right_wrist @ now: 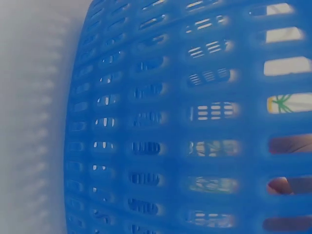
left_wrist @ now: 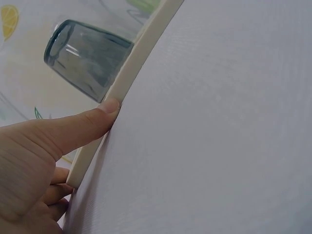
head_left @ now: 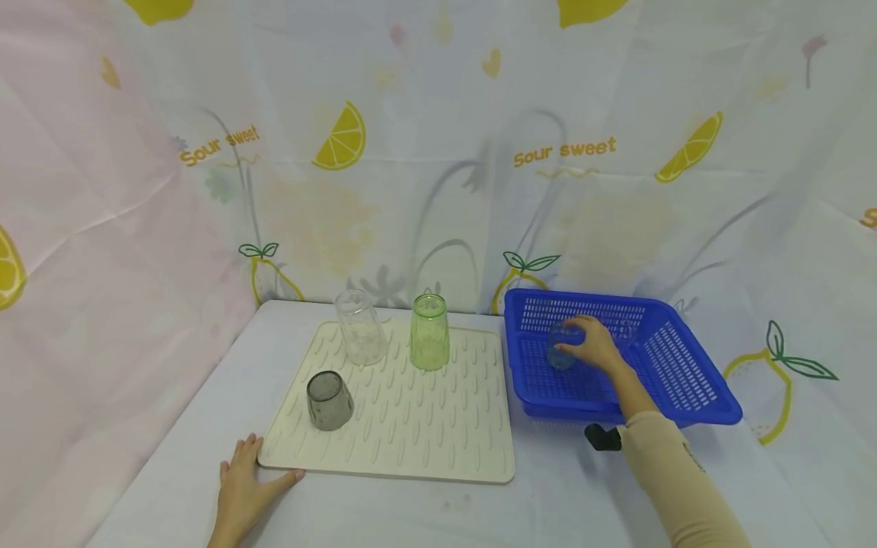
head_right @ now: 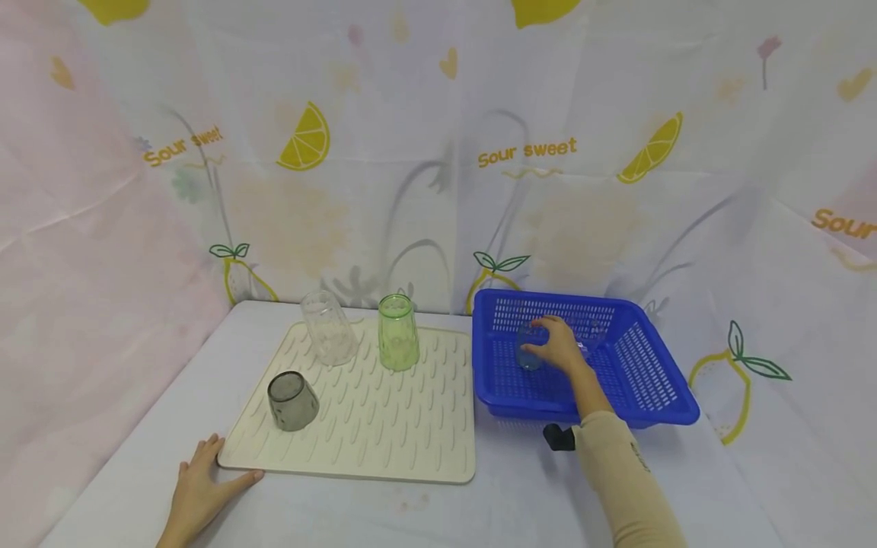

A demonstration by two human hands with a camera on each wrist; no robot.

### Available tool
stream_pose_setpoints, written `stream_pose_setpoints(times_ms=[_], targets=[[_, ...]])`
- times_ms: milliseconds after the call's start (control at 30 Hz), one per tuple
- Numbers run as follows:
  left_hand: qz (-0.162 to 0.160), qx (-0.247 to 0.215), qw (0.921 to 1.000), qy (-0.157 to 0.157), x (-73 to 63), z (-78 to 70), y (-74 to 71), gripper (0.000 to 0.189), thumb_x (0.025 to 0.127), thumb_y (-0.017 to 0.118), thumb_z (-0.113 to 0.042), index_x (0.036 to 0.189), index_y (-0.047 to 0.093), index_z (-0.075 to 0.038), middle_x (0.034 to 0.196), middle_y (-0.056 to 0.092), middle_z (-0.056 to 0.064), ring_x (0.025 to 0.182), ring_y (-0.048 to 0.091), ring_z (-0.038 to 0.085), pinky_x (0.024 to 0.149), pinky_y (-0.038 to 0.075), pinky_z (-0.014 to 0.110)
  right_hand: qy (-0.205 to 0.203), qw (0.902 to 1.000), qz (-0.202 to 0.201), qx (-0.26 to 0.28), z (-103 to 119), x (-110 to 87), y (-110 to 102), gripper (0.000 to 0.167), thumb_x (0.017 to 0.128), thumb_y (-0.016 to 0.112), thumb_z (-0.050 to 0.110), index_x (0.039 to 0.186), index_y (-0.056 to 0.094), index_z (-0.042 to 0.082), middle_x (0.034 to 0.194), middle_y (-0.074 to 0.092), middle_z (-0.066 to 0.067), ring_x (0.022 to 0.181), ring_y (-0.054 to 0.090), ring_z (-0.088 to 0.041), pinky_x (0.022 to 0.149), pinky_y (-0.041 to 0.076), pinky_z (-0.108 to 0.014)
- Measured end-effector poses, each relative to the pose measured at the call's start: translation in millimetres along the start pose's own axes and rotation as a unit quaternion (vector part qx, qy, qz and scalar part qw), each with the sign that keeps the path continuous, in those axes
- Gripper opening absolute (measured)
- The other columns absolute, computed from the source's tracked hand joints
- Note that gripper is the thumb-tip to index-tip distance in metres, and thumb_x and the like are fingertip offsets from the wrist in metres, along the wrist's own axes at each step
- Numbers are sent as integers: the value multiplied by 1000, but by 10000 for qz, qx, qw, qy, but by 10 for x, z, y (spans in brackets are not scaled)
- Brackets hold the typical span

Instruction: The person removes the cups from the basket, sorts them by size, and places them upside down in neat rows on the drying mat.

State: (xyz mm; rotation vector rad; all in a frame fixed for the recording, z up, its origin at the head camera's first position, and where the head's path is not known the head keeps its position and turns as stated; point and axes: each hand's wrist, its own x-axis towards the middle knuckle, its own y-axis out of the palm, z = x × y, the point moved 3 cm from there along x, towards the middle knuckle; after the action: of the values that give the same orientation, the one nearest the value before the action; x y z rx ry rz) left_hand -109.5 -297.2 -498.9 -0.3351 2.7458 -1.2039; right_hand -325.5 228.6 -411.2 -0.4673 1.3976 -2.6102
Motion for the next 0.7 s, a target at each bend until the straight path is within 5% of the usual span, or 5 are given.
stream_pose_setpoints(times_ms=[533,700], targets=[[4,35,10000,-33,-5,-11,4,96,73,79,-33,133,27,21,141,16,44,134,5,56,108,-6,68,1061,9900,847,385,-85,32,52,94,82,72,35,140,20,-18,137,34,-40,125,35,-53,101,37,-62],[44,39,9999,-83,-2,-11,2,96,73,79,-33,134,27,21,141,15,44,134,4,56,108,-7,67,1103,9864,1113,502,-123,47,114,97,81,73,36,140,18,-17,135,38,-39,123,39,-53,98,41,-60]])
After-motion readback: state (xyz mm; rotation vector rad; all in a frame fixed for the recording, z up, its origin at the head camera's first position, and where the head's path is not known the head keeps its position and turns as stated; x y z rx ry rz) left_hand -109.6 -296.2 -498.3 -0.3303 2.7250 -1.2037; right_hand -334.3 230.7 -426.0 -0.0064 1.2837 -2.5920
